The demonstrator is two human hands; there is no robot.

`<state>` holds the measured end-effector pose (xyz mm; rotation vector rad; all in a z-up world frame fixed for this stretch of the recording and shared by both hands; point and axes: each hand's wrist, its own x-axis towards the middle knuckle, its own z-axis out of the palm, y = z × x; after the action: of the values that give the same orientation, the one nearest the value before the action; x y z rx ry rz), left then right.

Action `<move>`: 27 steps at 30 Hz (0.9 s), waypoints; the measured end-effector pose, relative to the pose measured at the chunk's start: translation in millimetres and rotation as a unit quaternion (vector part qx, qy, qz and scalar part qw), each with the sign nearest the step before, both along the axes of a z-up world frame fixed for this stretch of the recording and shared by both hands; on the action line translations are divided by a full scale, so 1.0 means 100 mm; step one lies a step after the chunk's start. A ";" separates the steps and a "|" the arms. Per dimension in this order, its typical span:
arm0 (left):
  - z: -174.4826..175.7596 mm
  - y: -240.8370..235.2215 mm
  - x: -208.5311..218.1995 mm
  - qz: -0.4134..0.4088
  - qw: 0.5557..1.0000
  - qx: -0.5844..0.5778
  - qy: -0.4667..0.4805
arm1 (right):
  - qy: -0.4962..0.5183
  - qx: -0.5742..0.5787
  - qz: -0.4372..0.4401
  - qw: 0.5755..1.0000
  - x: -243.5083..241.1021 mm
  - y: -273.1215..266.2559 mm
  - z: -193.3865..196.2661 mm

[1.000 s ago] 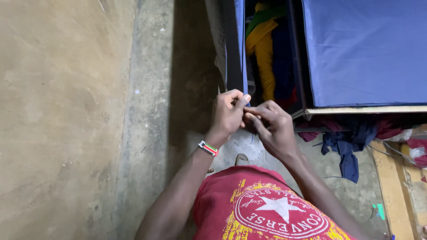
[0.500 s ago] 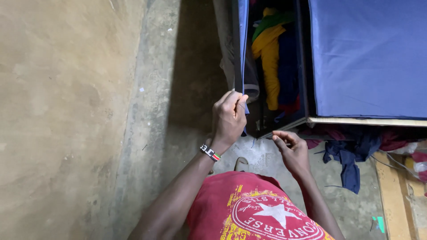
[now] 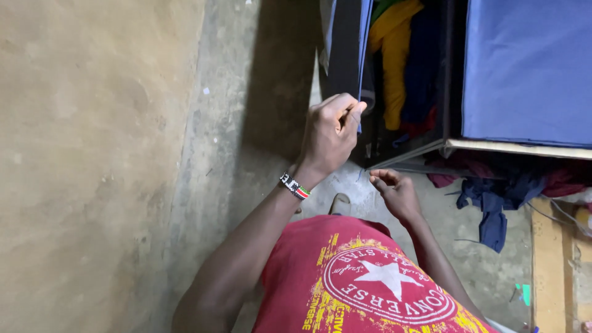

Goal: Unfolding and smoothing blue fabric on a cutting table to prepare for cutting

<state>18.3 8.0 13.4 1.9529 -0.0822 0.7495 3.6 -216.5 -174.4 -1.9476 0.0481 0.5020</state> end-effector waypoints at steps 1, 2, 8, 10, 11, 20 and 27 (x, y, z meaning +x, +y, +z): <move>-0.01 -0.02 -0.03 -0.001 1.000 -0.011 0.001 | 0.012 -0.015 0.006 1.000 -0.02 0.00 0.01; -0.01 -0.03 -0.06 -0.002 1.000 -0.021 0.001 | 0.023 -0.029 0.012 0.999 -0.04 0.01 0.02; 0.10 -0.05 -0.16 -0.006 0.999 -0.051 0.009 | 0.036 -0.033 0.026 0.998 -0.14 -0.02 -0.24; 0.22 -0.03 -0.18 -0.014 0.998 -0.056 0.009 | 0.029 -0.024 0.028 0.999 -0.15 -0.02 -0.34; 0.29 -0.02 -0.19 -0.021 0.998 -0.063 0.013 | 0.026 -0.017 0.029 0.999 -0.13 -0.01 -0.39; 1.39 0.14 -0.16 -0.150 0.978 -0.143 0.013 | 0.136 0.080 -0.040 0.987 0.20 0.24 -0.81; 2.18 0.97 -0.13 -0.356 0.934 -0.010 -0.038 | 0.324 0.085 -0.080 0.939 0.38 0.57 -0.99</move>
<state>5.6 104.7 231.2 1.6919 -0.7822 0.3332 41.6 -159.4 -273.2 -1.5233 0.5599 0.9834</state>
